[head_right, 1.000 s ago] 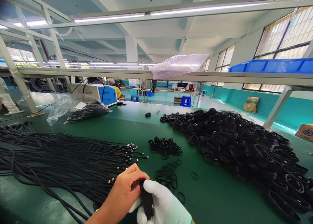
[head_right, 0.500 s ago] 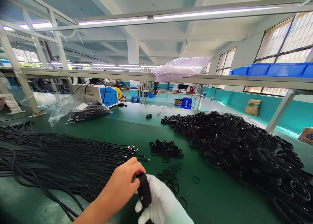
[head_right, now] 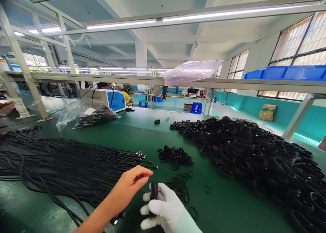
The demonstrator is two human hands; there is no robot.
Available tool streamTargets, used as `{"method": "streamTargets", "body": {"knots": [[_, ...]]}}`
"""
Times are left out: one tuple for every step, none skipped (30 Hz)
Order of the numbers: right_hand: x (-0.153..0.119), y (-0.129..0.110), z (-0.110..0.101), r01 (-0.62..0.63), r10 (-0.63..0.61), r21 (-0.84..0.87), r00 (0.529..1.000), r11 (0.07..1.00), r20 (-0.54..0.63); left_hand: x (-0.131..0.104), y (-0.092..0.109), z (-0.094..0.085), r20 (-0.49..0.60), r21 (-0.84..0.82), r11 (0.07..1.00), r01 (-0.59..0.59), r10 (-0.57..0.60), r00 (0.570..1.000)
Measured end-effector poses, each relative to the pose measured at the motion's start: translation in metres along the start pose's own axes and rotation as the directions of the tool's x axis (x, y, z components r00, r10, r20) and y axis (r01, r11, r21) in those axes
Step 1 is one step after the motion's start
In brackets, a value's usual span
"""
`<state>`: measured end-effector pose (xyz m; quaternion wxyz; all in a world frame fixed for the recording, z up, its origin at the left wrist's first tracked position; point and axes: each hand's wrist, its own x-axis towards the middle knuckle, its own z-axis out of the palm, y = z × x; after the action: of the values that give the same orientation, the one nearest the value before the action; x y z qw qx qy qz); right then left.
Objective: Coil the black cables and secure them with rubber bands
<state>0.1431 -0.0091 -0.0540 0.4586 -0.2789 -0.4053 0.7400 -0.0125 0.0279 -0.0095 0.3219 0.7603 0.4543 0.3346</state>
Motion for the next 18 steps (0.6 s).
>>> {"method": "streamTargets", "body": {"knots": [[-0.002, -0.002, 0.001, -0.008, 0.008, 0.020, 1.000, 1.000, 0.022, -0.004, 0.000, 0.002, -0.022, 0.008, 1.000, -0.016, 0.016, 1.000], [-0.003, -0.003, 0.001, -0.017, 0.016, 0.025, 0.999, 1.000, 0.046, -0.007, -0.001, 0.004, -0.027, 0.020, 0.999, -0.036, 0.037, 0.999], [-0.003, -0.003, 0.002, -0.023, 0.022, 0.022, 0.997, 0.999, 0.070, -0.010, -0.002, 0.007, -0.024, 0.033, 0.997, -0.063, 0.064, 0.998], [-0.003, -0.003, 0.002, -0.032, 0.031, 0.011, 0.995, 0.999, 0.093, -0.013, -0.004, 0.009, -0.025, 0.047, 0.994, -0.096, 0.097, 0.995], [-0.002, -0.002, 0.003, -0.041, 0.040, 0.005, 0.992, 0.999, 0.116, -0.015, -0.007, 0.012, -0.035, 0.060, 0.990, -0.127, 0.129, 0.991], [-0.001, 0.000, 0.003, -0.054, 0.053, 0.006, 0.989, 0.999, 0.139, -0.017, -0.010, 0.015, -0.052, 0.074, 0.986, -0.150, 0.154, 0.987], [0.000, 0.002, 0.002, -0.068, 0.065, 0.016, 0.985, 0.998, 0.158, -0.017, -0.013, 0.018, -0.071, 0.086, 0.983, -0.162, 0.168, 0.983], [0.001, 0.005, 0.002, -0.081, 0.074, 0.035, 0.982, 0.996, 0.172, -0.017, -0.016, 0.021, -0.094, 0.094, 0.982, -0.161, 0.170, 0.981], [0.002, 0.007, 0.001, -0.092, 0.080, 0.057, 0.980, 0.994, 0.184, -0.017, -0.019, 0.023, -0.115, 0.098, 0.984, -0.150, 0.161, 0.980], [0.003, 0.010, 0.000, -0.095, 0.077, 0.085, 0.978, 0.992, 0.194, -0.016, -0.020, 0.024, -0.132, 0.103, 0.986, -0.134, 0.147, 0.980], [0.003, 0.012, -0.002, -0.098, 0.073, 0.113, 0.976, 0.989, 0.205, -0.015, -0.019, 0.024, -0.142, 0.111, 0.987, -0.115, 0.130, 0.981], [0.004, 0.014, -0.003, -0.101, 0.067, 0.147, 0.974, 0.984, 0.218, -0.013, -0.017, 0.023, -0.141, 0.123, 0.988, -0.096, 0.113, 0.984], [0.004, 0.015, -0.006, -0.101, 0.056, 0.187, 0.971, 0.977, 0.231, -0.012, -0.012, 0.020, -0.130, 0.133, 0.988, -0.079, 0.097, 0.987], [0.004, 0.015, -0.008, -0.102, 0.043, 0.236, 0.970, 0.967, 0.241, -0.010, -0.007, 0.017, -0.109, 0.133, 0.989, -0.065, 0.080, 0.991], [0.004, 0.014, -0.011, -0.103, 0.029, 0.286, 0.967, 0.953, 0.251, -0.008, -0.001, 0.012, -0.085, 0.122, 0.991, -0.051, 0.062, 0.994], [0.004, 0.011, -0.013, -0.103, 0.014, 0.332, 0.965, 0.938, 0.260, -0.007, 0.005, 0.006, -0.069, 0.102, 0.994, -0.039, 0.046, 0.997], [0.004, 0.008, -0.016, -0.102, -0.001, 0.369, 0.963, 0.924, 0.270, -0.006, 0.009, 0.001, -0.069, 0.081, 0.996, -0.029, 0.035, 0.997], [0.003, 0.003, -0.017, -0.095, -0.018, 0.394, 0.961, 0.914, 0.275, -0.006, 0.013, -0.004, -0.084, 0.069, 0.997, -0.022, 0.028, 0.996]]}}
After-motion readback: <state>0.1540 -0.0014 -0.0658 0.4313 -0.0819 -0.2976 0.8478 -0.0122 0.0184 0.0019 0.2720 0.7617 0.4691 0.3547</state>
